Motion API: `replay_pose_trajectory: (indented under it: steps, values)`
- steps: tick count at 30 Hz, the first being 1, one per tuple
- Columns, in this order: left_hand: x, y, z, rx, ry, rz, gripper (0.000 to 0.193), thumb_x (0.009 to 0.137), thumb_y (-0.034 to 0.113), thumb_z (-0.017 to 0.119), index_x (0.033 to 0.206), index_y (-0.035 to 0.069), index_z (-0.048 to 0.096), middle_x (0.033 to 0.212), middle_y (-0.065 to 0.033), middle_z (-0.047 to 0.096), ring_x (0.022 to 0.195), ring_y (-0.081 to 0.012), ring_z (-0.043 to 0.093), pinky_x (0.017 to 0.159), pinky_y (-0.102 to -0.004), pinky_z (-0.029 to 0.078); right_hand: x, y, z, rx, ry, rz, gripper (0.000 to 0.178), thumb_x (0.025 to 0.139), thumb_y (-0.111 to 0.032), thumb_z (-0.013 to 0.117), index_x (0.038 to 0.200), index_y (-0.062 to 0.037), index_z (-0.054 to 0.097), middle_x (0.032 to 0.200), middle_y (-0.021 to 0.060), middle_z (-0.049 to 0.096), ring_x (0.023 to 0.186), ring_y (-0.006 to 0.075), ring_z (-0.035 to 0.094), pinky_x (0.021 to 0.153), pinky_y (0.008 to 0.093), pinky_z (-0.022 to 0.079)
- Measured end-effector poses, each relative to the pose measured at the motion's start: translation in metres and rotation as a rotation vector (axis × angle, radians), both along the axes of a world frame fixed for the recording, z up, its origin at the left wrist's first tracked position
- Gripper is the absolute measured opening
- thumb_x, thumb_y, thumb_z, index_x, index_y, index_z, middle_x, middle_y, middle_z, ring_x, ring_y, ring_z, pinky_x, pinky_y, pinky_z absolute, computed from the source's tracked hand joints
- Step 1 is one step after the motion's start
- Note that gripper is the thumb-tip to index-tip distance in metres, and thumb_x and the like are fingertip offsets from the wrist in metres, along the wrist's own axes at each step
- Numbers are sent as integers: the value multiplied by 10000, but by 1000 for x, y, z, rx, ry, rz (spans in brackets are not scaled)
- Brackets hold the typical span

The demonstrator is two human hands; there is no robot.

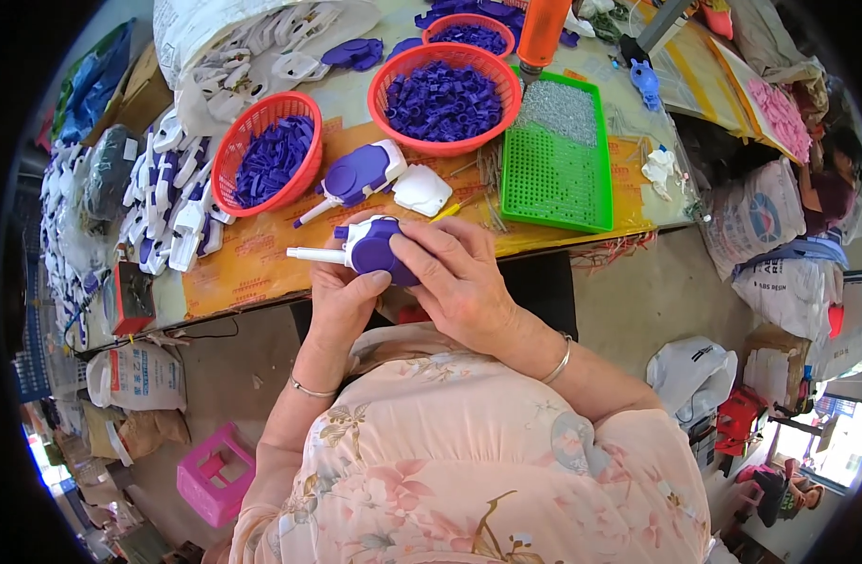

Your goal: Assembling plastic toy components using a hot glue gun at a factory workbench.

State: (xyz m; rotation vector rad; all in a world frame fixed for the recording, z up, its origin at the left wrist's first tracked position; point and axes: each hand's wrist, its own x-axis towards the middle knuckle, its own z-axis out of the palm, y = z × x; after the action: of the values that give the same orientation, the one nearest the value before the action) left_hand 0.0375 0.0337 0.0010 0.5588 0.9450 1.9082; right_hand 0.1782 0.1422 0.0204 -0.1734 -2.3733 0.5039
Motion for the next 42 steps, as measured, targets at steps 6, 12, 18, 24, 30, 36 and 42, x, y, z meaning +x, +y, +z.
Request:
replay_pose_trajectory:
  steps: [6, 12, 18, 24, 30, 36, 42]
  values:
    - [0, 1, 4, 4, -62, -1, 666, 696, -24, 736, 1310, 4, 480, 1168, -84, 616, 1051, -173, 609, 939, -319, 490, -1, -1, 5, -267, 59, -73, 809, 567, -43, 815, 1296, -37, 464, 1208, 171, 514, 1063, 366, 509, 906, 437, 431]
    - [2, 5, 9, 50, -250, -47, 647, 735, -13, 677, 1335, 25, 439, 1201, -99, 583, 1101, -215, 581, 967, -375, 467, -4, 3, -4, -244, 81, -23, 766, 577, -29, 815, 1258, -40, 465, 1192, 177, 502, 1001, 362, 540, 853, 419, 474]
    - [1, 9, 4, 93, -338, -75, 655, 779, 87, 663, 1365, 68, 373, 1246, -94, 540, 1156, -228, 533, 989, -402, 426, -11, 3, -5, -140, 146, -36, 703, 616, -3, 796, 1237, -48, 469, 1140, 163, 505, 976, 340, 551, 801, 386, 503]
    - [5, 10, -6, 196, -363, -61, 690, 804, 366, 730, 1336, 92, 386, 1240, -73, 530, 1158, -219, 511, 981, -401, 406, -10, 3, -10, -23, 109, -37, 660, 637, -1, 768, 1232, -41, 486, 1135, 159, 504, 963, 329, 554, 771, 380, 513]
    - [6, 9, 2, 2, -352, 1, 538, 834, 225, 722, 1260, 78, 427, 1084, -80, 587, 997, -209, 596, 874, -412, 503, -7, 6, -17, 43, 60, 37, 539, 716, -20, 696, 1219, -37, 503, 1126, 160, 513, 947, 329, 561, 782, 382, 509]
    - [1, 6, 1, -49, -354, 45, 492, 833, 117, 691, 1244, 44, 431, 1021, -76, 580, 937, -206, 615, 812, -387, 538, -2, 8, 10, -492, -17, 148, 302, 835, -43, 622, 1124, 2, 549, 1053, 164, 557, 935, 321, 567, 813, 368, 480]
    - [4, 5, -2, -75, -221, -7, 549, 793, 107, 712, 1268, 49, 443, 1079, -101, 603, 994, -227, 611, 861, -399, 526, -4, 15, 23, -1033, -196, 173, 142, 903, -81, 569, 994, 22, 603, 878, 56, 603, 755, 122, 539, 654, 268, 442]
